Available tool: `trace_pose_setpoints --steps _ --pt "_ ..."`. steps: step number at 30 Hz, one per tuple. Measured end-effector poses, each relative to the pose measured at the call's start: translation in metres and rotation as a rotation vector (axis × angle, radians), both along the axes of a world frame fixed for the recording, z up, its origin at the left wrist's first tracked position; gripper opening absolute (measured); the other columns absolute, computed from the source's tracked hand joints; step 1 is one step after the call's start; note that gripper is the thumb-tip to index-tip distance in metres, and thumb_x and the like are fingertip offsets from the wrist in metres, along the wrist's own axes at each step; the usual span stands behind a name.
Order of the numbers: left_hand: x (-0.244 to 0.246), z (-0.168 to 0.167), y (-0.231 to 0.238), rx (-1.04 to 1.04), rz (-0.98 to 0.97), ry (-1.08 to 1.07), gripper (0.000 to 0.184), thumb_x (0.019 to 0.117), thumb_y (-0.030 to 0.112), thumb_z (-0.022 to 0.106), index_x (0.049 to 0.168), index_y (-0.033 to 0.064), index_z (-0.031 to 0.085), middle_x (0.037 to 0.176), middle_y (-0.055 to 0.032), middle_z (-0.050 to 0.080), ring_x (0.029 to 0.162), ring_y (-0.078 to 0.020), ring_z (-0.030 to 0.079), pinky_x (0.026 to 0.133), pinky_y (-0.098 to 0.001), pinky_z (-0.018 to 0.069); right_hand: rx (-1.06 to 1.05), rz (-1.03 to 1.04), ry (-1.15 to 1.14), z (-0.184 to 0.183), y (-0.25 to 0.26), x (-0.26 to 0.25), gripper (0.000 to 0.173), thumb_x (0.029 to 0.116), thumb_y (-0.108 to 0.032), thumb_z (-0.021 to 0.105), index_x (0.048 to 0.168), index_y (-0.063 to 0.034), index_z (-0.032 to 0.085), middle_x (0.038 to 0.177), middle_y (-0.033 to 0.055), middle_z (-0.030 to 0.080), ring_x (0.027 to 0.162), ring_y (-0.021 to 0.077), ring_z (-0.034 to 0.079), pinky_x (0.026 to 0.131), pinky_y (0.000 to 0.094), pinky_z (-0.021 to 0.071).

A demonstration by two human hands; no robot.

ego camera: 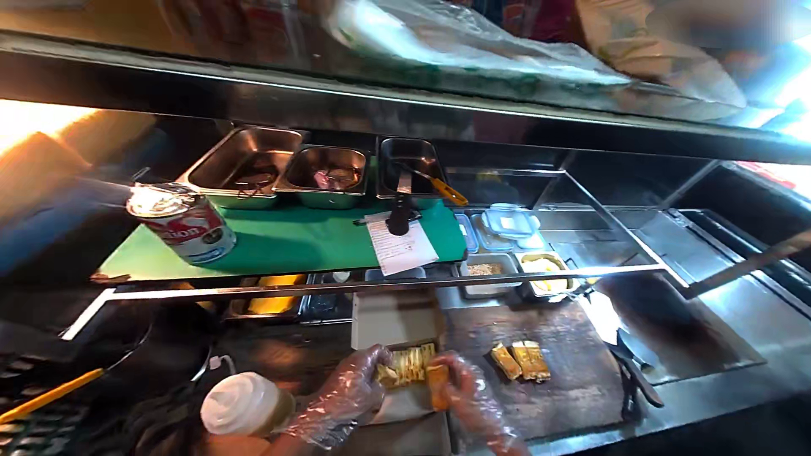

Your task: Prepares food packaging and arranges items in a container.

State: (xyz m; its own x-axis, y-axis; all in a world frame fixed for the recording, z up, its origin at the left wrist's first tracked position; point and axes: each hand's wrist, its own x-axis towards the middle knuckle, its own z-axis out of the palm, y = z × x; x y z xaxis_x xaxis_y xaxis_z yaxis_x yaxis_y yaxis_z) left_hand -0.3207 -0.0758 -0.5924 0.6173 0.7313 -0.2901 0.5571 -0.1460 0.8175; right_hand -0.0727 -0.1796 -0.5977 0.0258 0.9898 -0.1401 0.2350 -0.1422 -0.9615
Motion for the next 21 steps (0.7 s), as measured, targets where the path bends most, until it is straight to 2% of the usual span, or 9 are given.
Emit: trace_pose_setpoints --steps 2,4,5,6,8,10,14,18,21 --pt "0.004 -0.002 -0.010 0.244 -0.163 0.268 0.045 0.0837 0.026 0.073 0.127 0.0193 0.067 0.128 -0.0077 0.067 0.122 -0.0265 0.062 0.105 -0.0501 0.0502 -0.001 0.288 -0.520 -0.004 0.019 -0.025 0.038 0.0909 -0.012 0.065 0.128 -0.0111 0.070 0.130 0.0134 0.067 0.124 0.0253 0.062 0.108 0.0452 0.0503" --pt "0.012 -0.016 -0.025 0.369 -0.299 0.394 0.050 0.0873 0.022 0.067 0.136 0.0138 0.062 0.133 -0.0172 0.064 0.125 -0.0382 0.059 0.104 -0.0593 0.0476 -0.098 0.573 -0.871 -0.012 0.029 -0.038 0.045 0.0923 -0.011 0.063 0.137 -0.0141 0.064 0.135 0.0196 0.062 0.127 0.0398 0.058 0.102 0.0605 0.0497" --pt "0.013 -0.022 -0.029 0.390 -0.334 0.424 0.050 0.0856 0.021 0.067 0.135 0.0121 0.062 0.129 -0.0182 0.064 0.121 -0.0397 0.061 0.099 -0.0599 0.0500 -0.146 0.661 -0.945 -0.015 0.030 -0.038 0.047 0.0934 -0.011 0.063 0.140 -0.0140 0.060 0.137 0.0208 0.061 0.127 0.0429 0.058 0.098 0.0640 0.0500" --pt "0.013 -0.025 -0.031 0.390 -0.349 0.436 0.051 0.0839 0.020 0.069 0.134 0.0112 0.061 0.127 -0.0182 0.065 0.119 -0.0397 0.062 0.096 -0.0590 0.0513 -0.161 0.692 -0.976 -0.015 0.029 -0.036 0.047 0.0949 -0.011 0.061 0.141 -0.0149 0.058 0.137 0.0200 0.060 0.127 0.0426 0.058 0.098 0.0642 0.0504" --pt "0.008 -0.029 -0.032 0.343 -0.361 0.456 0.052 0.0858 0.021 0.068 0.136 0.0118 0.060 0.129 -0.0172 0.065 0.122 -0.0387 0.061 0.100 -0.0580 0.0498 -0.155 0.658 -0.962 -0.012 0.022 -0.029 0.042 0.0976 -0.016 0.060 0.140 -0.0152 0.061 0.138 0.0178 0.062 0.129 0.0386 0.058 0.103 0.0600 0.0495" --pt "0.004 -0.036 -0.033 0.317 -0.377 0.462 0.043 0.0875 0.020 0.066 0.130 0.0138 0.066 0.125 -0.0151 0.067 0.120 -0.0371 0.062 0.101 -0.0581 0.0494 -0.212 0.671 -0.963 -0.013 0.019 -0.029 0.039 0.0968 -0.020 0.062 0.135 -0.0124 0.064 0.137 0.0184 0.062 0.130 0.0380 0.057 0.104 0.0590 0.0481" --pt "0.015 -0.038 -0.031 0.313 -0.453 0.520 0.028 0.0923 0.014 0.057 0.117 0.0130 0.071 0.120 -0.0131 0.069 0.117 -0.0348 0.064 0.100 -0.0565 0.0493 -0.228 0.700 -1.032 -0.015 0.025 -0.038 0.033 0.0959 -0.012 0.059 0.128 -0.0072 0.067 0.130 0.0220 0.064 0.124 0.0414 0.060 0.099 0.0609 0.0508" --pt "0.020 -0.029 -0.033 0.274 -0.408 0.611 0.030 0.0941 0.014 0.055 0.120 0.0131 0.070 0.123 -0.0126 0.069 0.118 -0.0346 0.064 0.101 -0.0560 0.0493 -0.231 0.557 -1.025 -0.017 0.019 -0.042 0.038 0.0965 -0.012 0.056 0.134 -0.0094 0.063 0.132 0.0219 0.063 0.123 0.0411 0.061 0.096 0.0608 0.0515" --pt "0.025 -0.030 -0.037 0.274 -0.367 0.671 0.031 0.0922 0.015 0.057 0.121 0.0152 0.071 0.123 -0.0120 0.069 0.117 -0.0351 0.065 0.099 -0.0572 0.0508 -0.212 0.512 -0.999 -0.025 0.019 -0.041 0.037 0.0943 -0.009 0.057 0.130 -0.0074 0.065 0.129 0.0205 0.065 0.121 0.0395 0.063 0.096 0.0614 0.0520"
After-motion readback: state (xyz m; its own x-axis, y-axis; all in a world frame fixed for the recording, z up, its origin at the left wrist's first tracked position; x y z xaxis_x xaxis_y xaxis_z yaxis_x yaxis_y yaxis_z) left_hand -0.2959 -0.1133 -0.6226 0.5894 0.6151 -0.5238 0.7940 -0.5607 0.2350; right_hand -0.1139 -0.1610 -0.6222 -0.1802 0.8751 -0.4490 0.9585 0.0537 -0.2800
